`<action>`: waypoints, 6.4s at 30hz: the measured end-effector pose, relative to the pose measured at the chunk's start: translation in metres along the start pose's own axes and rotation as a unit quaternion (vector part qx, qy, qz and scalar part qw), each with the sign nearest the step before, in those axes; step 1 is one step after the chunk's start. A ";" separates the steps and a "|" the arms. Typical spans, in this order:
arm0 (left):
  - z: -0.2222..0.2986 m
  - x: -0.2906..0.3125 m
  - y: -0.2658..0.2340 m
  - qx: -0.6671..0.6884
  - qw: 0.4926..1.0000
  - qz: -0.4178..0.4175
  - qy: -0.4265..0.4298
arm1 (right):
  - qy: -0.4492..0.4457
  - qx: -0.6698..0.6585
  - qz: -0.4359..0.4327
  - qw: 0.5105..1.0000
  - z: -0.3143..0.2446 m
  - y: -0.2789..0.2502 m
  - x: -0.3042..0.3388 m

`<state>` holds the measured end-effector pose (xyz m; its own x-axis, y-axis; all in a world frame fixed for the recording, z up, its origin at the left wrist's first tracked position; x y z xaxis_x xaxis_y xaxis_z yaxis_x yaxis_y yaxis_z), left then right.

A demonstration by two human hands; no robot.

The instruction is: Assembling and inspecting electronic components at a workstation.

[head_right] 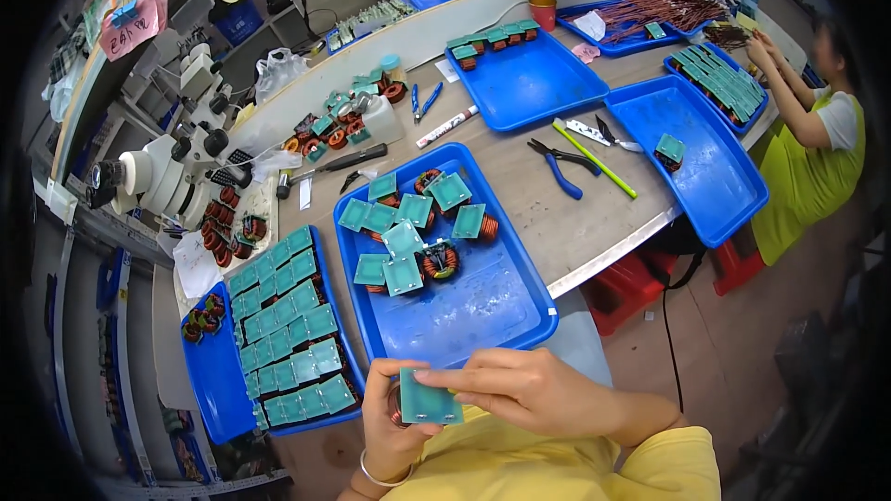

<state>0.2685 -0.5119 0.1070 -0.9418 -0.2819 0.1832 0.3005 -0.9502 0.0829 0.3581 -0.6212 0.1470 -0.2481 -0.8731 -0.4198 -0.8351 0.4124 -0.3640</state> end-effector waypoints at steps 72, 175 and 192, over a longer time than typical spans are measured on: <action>-0.011 0.016 -0.006 0.004 0.999 0.019 0.029 | 0.020 0.040 0.093 0.995 -0.007 0.009 0.011; -0.013 0.005 -0.003 0.117 0.993 0.025 -0.019 | -0.057 0.053 0.054 0.996 -0.003 -0.005 0.010; -0.002 -0.001 0.010 0.131 0.986 0.034 -0.098 | -0.031 -0.022 -0.015 0.999 -0.006 -0.012 0.000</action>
<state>0.2723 -0.5213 0.1060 -0.8786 -0.2880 0.3810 0.4149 -0.8555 0.3100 0.3657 -0.6273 0.1562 -0.1926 -0.8669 -0.4598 -0.8628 0.3728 -0.3414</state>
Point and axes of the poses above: each hand's wrist, its own x-axis away from the middle knuckle, its own y-axis out of the palm, z = x × y, the point moved 6 cm from there along -x, towards the middle knuckle, and after that the axes turned 14 degrees about -y, right-handed, at the moved point
